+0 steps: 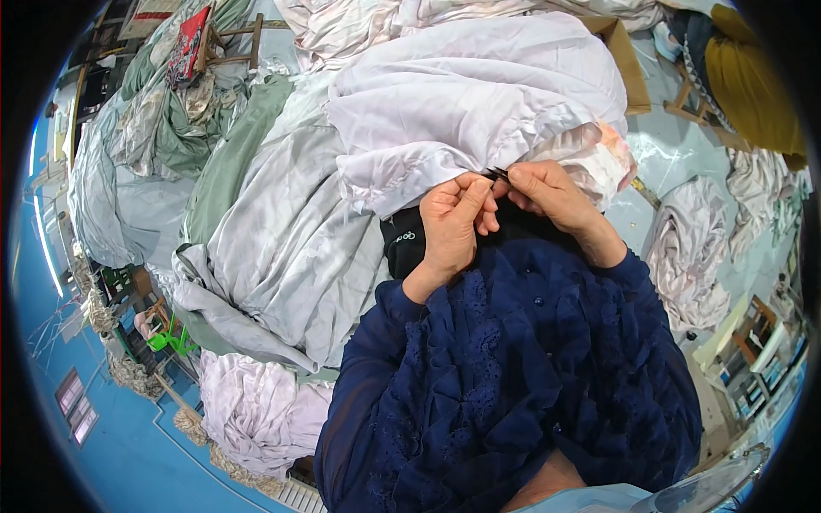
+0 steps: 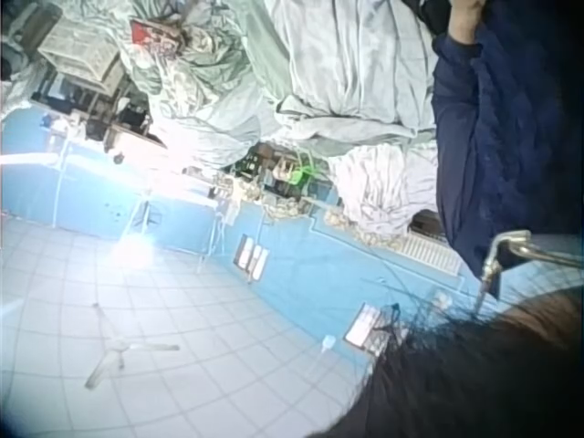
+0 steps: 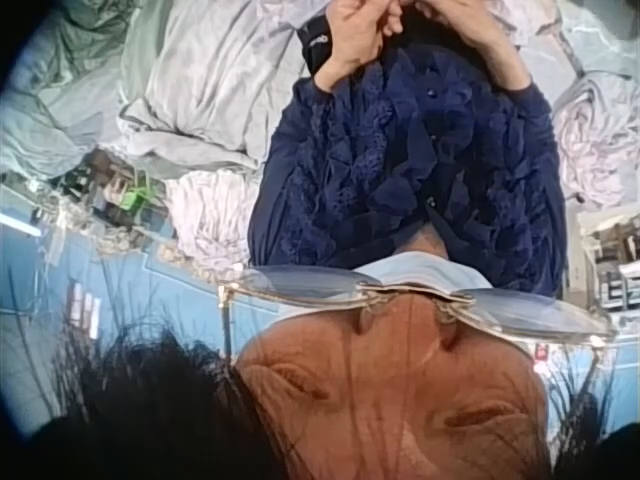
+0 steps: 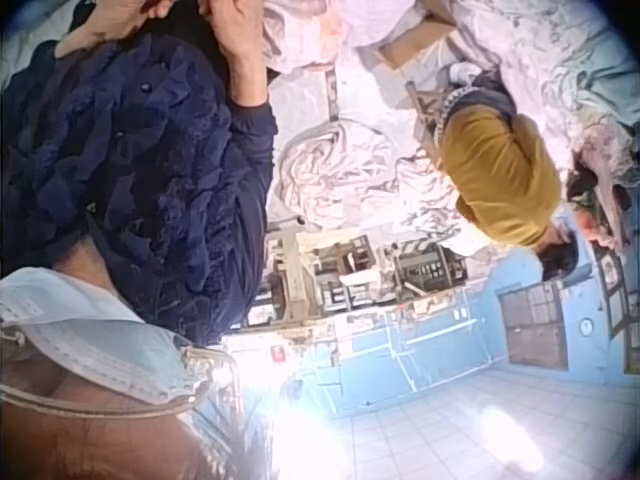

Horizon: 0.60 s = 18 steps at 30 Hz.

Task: Trimming loose threads from fabric items using a pair of small snips.

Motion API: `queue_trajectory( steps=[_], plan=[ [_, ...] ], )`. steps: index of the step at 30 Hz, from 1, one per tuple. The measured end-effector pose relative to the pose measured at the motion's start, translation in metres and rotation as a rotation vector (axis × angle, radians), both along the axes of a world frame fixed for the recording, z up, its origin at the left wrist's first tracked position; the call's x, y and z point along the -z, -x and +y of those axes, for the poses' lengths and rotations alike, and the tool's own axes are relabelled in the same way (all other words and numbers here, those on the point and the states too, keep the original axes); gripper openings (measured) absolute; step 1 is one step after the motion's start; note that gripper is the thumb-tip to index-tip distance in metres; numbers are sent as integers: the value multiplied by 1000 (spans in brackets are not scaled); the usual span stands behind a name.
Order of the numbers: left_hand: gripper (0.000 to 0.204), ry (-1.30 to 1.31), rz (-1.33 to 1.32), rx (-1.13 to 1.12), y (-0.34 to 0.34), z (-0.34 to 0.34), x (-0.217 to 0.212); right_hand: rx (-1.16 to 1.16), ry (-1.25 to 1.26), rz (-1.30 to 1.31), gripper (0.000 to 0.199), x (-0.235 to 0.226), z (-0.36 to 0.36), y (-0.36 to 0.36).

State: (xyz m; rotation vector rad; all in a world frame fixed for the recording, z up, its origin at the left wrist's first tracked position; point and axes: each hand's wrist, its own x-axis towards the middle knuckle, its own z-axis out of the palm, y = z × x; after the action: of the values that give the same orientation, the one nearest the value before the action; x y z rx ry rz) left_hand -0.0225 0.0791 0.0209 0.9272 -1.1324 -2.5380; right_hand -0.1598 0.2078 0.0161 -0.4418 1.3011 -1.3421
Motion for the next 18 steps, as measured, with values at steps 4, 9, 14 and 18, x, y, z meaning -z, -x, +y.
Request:
queue_trajectory(
  steps=[4,9,14,18],
  plan=[
    [16,-1,-4,6,0,0,0,14,4,4,40,1,0,0],
    [16,6,-6,7,0,0,0,48,7,-9,41,3,0,-2],
    [16,6,-16,2,1,0,-1,9,35,26,40,4,1,1],
    [16,15,-15,2,-1,0,3,-2,57,44,41,3,-1,2]
  ],
)
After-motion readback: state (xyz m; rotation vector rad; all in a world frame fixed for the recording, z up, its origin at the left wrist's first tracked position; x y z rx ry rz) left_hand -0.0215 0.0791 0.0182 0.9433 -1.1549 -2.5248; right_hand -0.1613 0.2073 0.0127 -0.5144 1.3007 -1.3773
